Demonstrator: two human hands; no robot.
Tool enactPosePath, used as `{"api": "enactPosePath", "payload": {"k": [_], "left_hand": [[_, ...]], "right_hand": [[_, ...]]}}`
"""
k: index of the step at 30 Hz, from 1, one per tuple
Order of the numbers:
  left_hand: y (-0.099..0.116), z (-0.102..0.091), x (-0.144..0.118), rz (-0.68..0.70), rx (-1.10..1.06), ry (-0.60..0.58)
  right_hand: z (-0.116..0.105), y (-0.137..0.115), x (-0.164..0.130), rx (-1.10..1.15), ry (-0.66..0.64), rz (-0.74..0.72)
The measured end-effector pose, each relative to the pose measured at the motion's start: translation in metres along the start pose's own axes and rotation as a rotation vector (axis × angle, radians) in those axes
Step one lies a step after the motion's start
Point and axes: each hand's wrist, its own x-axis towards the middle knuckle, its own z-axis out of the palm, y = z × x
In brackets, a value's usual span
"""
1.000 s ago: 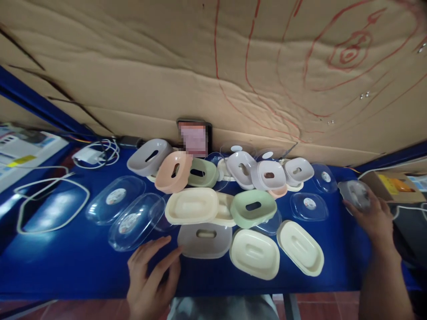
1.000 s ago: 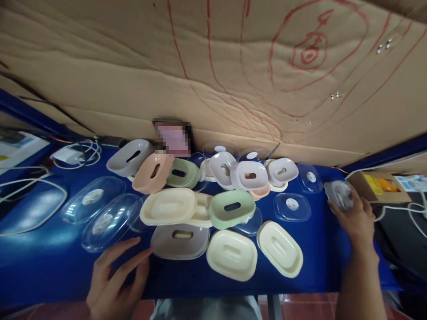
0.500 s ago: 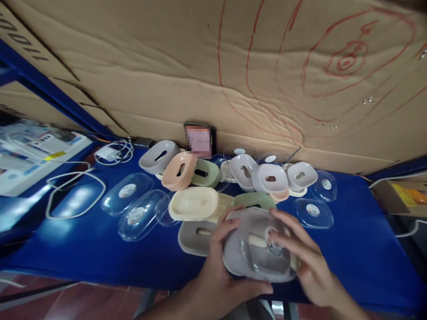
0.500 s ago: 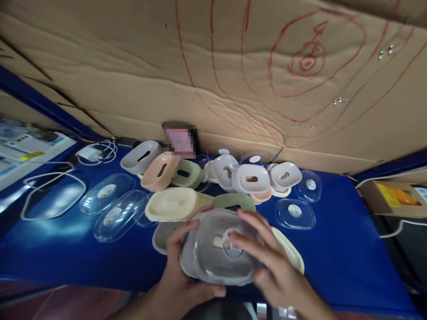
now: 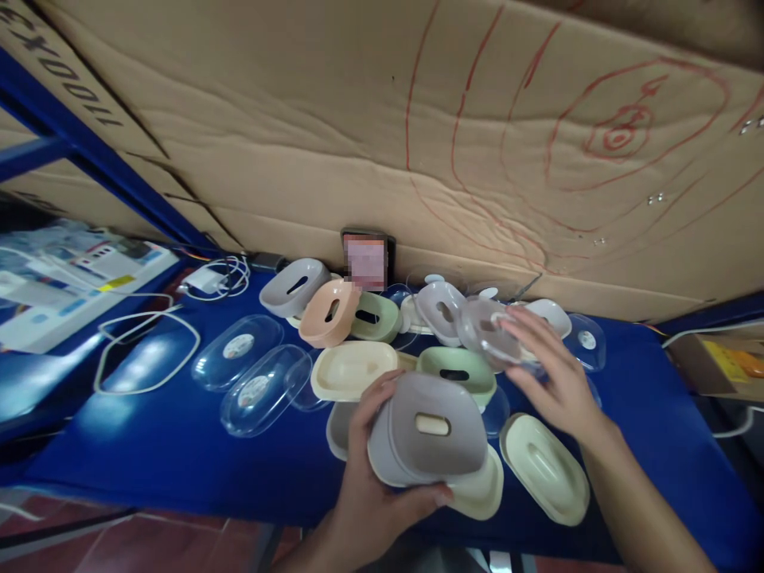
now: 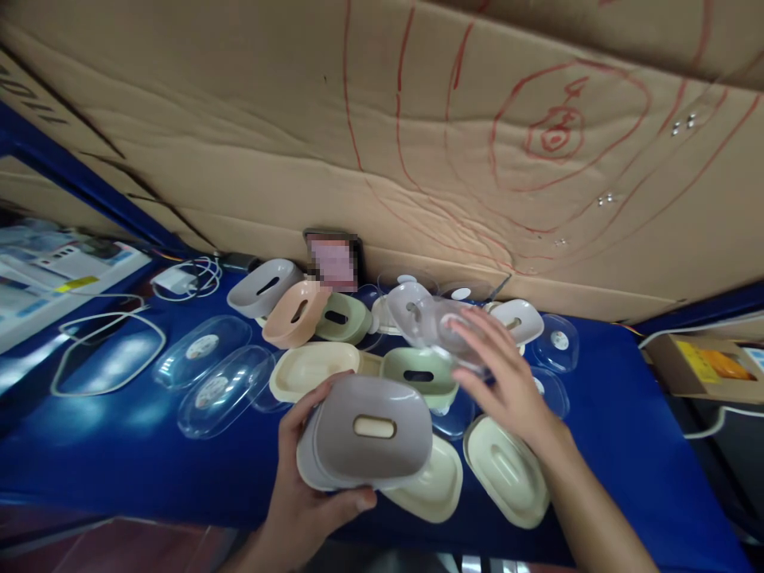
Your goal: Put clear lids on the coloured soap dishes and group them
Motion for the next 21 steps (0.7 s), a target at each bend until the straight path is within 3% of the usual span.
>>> {"api": "enactPosePath", "payload": {"k": [5, 10, 12, 14, 18, 21], "left_hand": [[-0.003, -0.004, 0.000, -0.038, 0.011, 0.026], [-0.002, -0.008, 0.008, -0.009, 0.126, 0.098], [-0.002, -0.007, 0.012, -0.005, 0.170, 0.119], [0.000, -0.002, 0.017, 0.001, 0.200, 0.136], [0.005, 0.011, 0.024, 0.035, 0.175, 0.127], [0.008, 0.016, 0.028, 0.072, 0.165, 0.097]], "right_hand": [[-0.001, 0.060, 0.016, -0.125, -0.114, 0.066], [0.000, 0.080, 0.019, -0.123, -0.111, 0.133], [-0.003, 0.068, 0.019, -0.131, -0.041, 0.125], [-0.004, 0.041, 0.019, -0.123, -0.020, 0.052], [0.005, -0.031, 0.013, 0.010, -0.252, -0.220], [0.013, -0.062, 0.008, 0.069, -0.300, -0.277]]}}
